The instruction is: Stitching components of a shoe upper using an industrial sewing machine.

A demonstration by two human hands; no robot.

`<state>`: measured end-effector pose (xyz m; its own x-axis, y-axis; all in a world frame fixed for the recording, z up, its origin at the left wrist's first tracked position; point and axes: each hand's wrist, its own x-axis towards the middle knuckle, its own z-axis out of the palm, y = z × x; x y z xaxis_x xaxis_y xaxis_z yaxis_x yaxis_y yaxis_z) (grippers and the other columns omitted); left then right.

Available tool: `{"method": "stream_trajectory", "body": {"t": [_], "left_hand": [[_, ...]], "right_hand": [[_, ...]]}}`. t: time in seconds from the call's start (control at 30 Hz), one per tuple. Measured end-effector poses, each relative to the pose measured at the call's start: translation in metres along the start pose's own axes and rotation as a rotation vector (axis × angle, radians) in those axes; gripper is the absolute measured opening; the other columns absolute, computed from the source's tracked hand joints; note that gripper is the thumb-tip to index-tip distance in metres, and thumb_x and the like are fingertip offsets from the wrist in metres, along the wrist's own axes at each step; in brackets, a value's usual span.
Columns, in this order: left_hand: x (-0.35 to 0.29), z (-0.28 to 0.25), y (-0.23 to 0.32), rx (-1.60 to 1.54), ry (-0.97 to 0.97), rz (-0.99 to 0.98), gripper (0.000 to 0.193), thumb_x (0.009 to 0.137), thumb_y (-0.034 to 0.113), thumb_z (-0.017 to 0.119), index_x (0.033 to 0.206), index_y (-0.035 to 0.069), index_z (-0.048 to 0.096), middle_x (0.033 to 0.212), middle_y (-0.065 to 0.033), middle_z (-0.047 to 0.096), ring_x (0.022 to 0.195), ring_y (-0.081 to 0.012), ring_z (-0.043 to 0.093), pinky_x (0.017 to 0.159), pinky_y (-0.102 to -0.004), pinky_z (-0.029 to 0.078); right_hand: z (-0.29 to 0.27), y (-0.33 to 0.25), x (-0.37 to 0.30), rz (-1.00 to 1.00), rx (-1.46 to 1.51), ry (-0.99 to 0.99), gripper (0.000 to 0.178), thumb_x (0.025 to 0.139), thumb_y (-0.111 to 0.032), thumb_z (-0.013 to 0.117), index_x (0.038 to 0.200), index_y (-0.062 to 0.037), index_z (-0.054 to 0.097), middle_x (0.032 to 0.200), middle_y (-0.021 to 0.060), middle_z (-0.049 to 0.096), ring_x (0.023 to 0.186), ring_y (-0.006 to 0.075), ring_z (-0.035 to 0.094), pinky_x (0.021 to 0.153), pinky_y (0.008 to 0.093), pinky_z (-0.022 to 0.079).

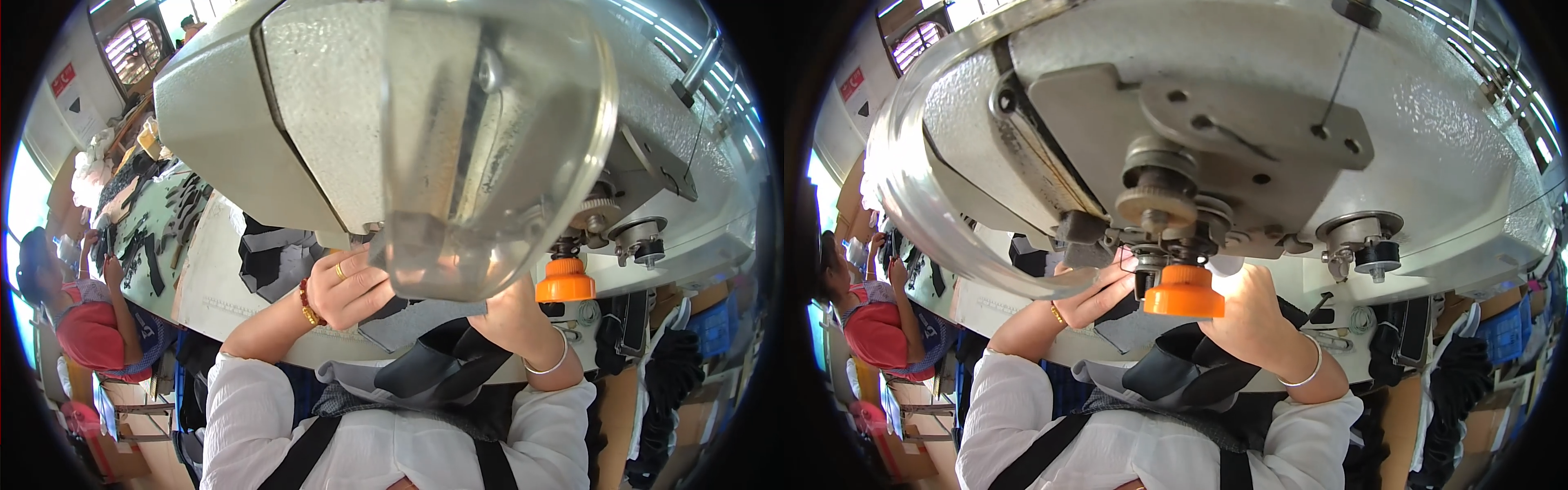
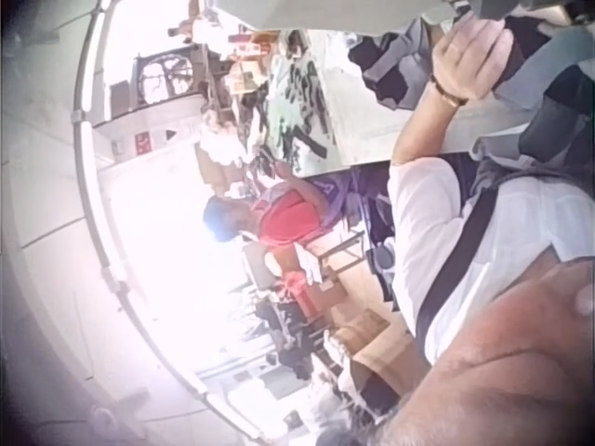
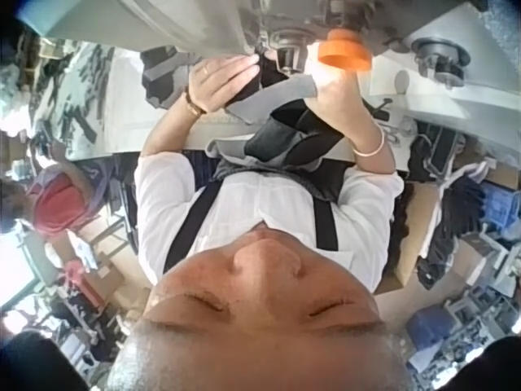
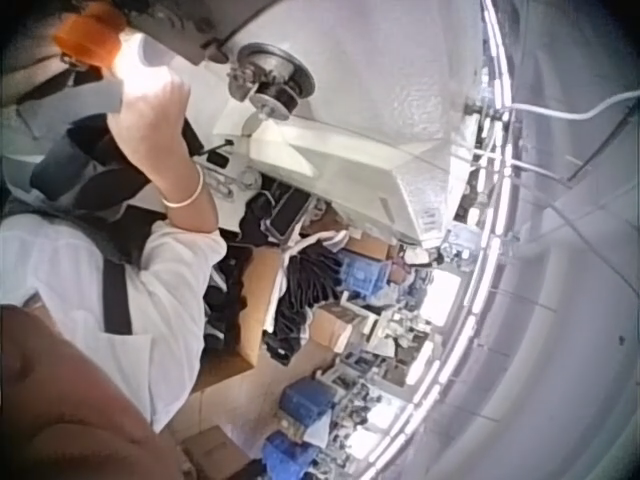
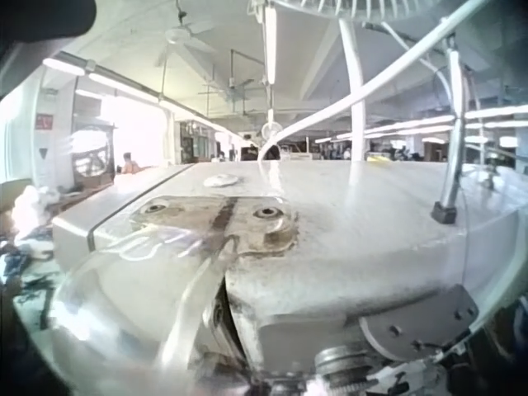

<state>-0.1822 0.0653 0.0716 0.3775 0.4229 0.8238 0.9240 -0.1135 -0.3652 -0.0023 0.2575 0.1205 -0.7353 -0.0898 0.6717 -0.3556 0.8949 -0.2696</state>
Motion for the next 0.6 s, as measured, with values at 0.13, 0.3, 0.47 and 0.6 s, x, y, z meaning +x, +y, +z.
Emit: {"method": "stream_trajectory", "body": {"t": [0.13, 0.3, 0.47, 0.6], "left_hand": [[-0.003, 0.002, -0.001, -0.058, 0.017, -0.03, 0.024, 0.063, 0.009, 0.072, 0.087, 0.008, 0.071, 0.089, -0.0065, 0.071, 0.083, -0.0232, 0.069, 0.079, -0.035, 0.06], [-0.005, 0.002, -0.001, -0.055, 0.027, -0.009, 0.024, 0.065, 0.008, 0.074, 0.089, 0.008, 0.072, 0.09, -0.0056, 0.071, 0.085, -0.0232, 0.069, 0.079, -0.0329, 0.059], [-0.013, 0.007, -0.002, -0.022, 0.037, -0.009, 0.027, 0.07, 0.018, 0.082, 0.093, 0.008, 0.073, 0.09, -0.0037, 0.071, 0.086, -0.0239, 0.069, 0.077, -0.0325, 0.058], [-0.016, 0.008, -0.001, -0.06, -0.11, -0.077, 0.03, 0.071, 0.022, 0.083, 0.095, 0.007, 0.073, 0.089, -0.0031, 0.071, 0.087, -0.0244, 0.069, 0.074, -0.0318, 0.057]], "right_hand": [[0.0, 0.002, 0.0, -0.018, 0.033, 0.008, 0.033, 0.074, -0.003, 0.074, 0.103, -0.0202, 0.078, 0.09, -0.0015, 0.075, 0.056, 0.0201, 0.064, 0.049, 0.0327, 0.046], [0.003, 0.005, 0.0, -0.023, 0.079, 0.02, 0.034, 0.074, -0.005, 0.074, 0.105, -0.0198, 0.078, 0.088, -0.0012, 0.074, 0.057, 0.0196, 0.064, 0.049, 0.0317, 0.045], [0.0, 0.005, -0.002, -0.029, 0.038, -0.02, 0.033, 0.074, -0.005, 0.073, 0.104, -0.0199, 0.079, 0.086, -0.0005, 0.074, 0.055, 0.0191, 0.062, 0.047, 0.0318, 0.042], [0.001, 0.004, -0.001, -0.029, 0.045, -0.004, 0.032, 0.074, -0.005, 0.074, 0.102, -0.0201, 0.079, 0.084, -0.001, 0.073, 0.053, 0.0184, 0.06, 0.046, 0.0313, 0.04]]}}
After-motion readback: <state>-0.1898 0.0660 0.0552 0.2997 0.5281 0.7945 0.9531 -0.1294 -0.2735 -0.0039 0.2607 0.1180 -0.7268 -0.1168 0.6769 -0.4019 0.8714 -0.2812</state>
